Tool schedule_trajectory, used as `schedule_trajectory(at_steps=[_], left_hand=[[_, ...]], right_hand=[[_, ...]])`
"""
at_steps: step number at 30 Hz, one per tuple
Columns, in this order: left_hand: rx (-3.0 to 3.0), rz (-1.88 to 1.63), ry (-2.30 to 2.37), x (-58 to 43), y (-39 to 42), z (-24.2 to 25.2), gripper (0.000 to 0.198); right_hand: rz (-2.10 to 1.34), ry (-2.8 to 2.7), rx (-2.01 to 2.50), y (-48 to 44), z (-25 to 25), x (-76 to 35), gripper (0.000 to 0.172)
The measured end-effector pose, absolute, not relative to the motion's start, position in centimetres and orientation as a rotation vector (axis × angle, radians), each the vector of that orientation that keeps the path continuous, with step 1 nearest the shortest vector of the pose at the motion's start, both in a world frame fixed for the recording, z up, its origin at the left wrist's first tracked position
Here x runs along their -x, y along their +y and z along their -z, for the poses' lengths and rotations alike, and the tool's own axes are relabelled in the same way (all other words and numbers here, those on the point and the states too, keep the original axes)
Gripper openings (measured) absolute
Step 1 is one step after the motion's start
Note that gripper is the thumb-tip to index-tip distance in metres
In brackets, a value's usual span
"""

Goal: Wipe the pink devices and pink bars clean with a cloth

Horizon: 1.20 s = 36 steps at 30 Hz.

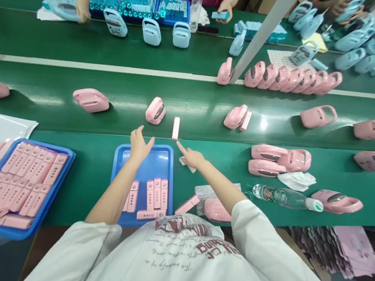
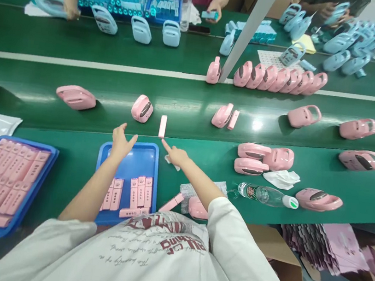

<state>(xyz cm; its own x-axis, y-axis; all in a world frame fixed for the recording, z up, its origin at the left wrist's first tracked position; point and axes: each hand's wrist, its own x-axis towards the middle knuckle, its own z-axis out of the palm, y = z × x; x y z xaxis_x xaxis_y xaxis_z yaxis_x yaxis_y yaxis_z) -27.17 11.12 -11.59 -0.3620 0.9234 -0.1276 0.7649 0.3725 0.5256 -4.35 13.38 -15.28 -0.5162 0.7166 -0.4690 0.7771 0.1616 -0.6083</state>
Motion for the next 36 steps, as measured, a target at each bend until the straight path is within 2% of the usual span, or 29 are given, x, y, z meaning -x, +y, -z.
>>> schedule_trajectory(at_steps=[3,5,8,11,13,16,18,22,24,26,29,31,33,36], left_hand=[[-1.427,-0.323,2.268,27.7,3.7,10.6,0.046],[-1.322,-0.146,2.298,28.2,-0.6,10.7,0.035],[-1.185,0.066,2.282,28.0,-5.2,11.6,0.022],[-1.135,0.114,2.310,26.2,-7.4,12.5,0.036],[-1.117,0.078,2.345,24.6,-7.8,13.1,0.051],[-1.076,-0.029,2.359,23.3,-7.6,13.9,0.056],[-1.037,-0.124,2.323,23.5,-7.3,14.2,0.051],[-0.959,-0.366,2.124,25.1,-6.9,13.2,0.024],[-0.942,-0.490,1.997,25.3,-7.1,11.5,0.023],[-0.937,-0.647,1.820,24.5,-7.5,9.0,0.029],[-0.897,-0.916,1.390,21.9,-8.0,5.1,0.034],[-0.871,-0.987,1.185,20.0,-8.1,2.8,0.032],[-0.865,-0.980,1.118,18.3,-8.0,1.1,0.032],[-0.862,-0.951,1.085,16.7,-7.9,-0.2,0.031]], right_hand=[[1.413,2.285,-1.676,14.2,14.6,4.1,0.068],[1.527,2.221,-1.763,13.8,14.2,3.5,0.067],[1.746,2.061,-1.880,12.0,13.7,2.4,0.048],[2.013,1.845,-2.002,10.0,13.4,1.9,0.027],[2.208,1.688,-2.107,9.0,13.3,2.0,0.019],[2.501,1.448,-2.233,7.9,12.8,2.2,0.015],[2.670,1.318,-2.281,7.2,12.4,2.0,0.020],[2.916,1.176,-2.346,5.7,11.1,0.8,0.025],[2.998,1.164,-2.368,4.8,10.5,0.4,0.027],[3.061,1.193,-2.365,3.7,9.7,0.6,0.030],[3.091,1.343,-2.289,1.8,7.9,1.8,0.039],[3.000,1.723,-2.074,0.5,6.2,2.7,0.048],[2.791,2.297,-1.753,-0.7,4.3,3.2,0.054],[2.256,3.138,-1.385,-1.9,2.0,3.0,0.055]])
